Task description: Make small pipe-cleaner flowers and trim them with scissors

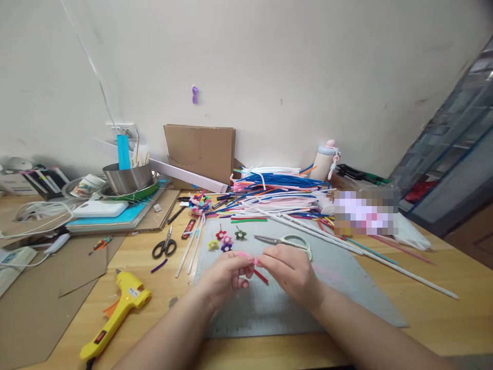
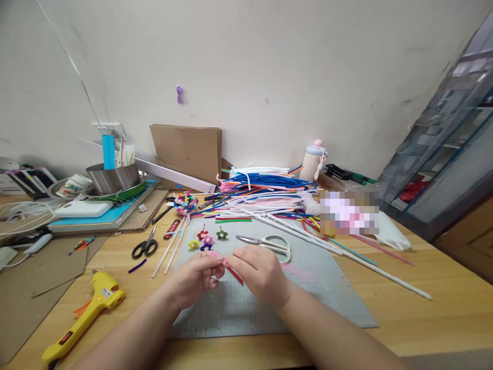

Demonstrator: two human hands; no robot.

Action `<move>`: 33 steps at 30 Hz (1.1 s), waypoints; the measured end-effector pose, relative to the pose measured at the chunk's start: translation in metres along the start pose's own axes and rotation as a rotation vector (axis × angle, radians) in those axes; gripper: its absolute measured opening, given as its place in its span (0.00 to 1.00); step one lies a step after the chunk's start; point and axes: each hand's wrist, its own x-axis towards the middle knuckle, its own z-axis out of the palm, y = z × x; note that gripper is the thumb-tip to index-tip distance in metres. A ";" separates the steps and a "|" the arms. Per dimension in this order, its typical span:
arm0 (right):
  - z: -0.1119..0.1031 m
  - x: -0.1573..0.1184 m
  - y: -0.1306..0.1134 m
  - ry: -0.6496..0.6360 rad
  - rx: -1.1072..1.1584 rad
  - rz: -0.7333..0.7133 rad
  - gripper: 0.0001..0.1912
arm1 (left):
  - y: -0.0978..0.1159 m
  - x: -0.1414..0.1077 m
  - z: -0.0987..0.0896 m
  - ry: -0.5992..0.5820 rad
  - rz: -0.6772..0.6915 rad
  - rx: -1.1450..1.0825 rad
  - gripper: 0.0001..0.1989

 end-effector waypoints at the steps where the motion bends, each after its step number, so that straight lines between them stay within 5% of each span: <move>1: -0.002 0.000 0.002 -0.001 -0.012 -0.048 0.11 | 0.000 0.000 0.000 -0.006 -0.017 -0.014 0.07; 12: -0.016 0.012 0.005 -0.071 -0.207 -0.321 0.11 | -0.001 -0.003 0.002 -0.057 -0.093 -0.139 0.06; 24: -0.021 0.002 0.000 -0.199 -0.202 -0.217 0.13 | -0.007 -0.004 0.004 -0.098 0.010 -0.111 0.06; 28: -0.016 0.001 -0.011 -0.197 -0.139 -0.033 0.10 | -0.010 -0.002 0.006 -0.095 0.113 -0.058 0.07; 33: -0.011 0.010 -0.035 -0.181 0.431 0.575 0.11 | -0.009 -0.002 0.009 -0.085 0.255 0.058 0.10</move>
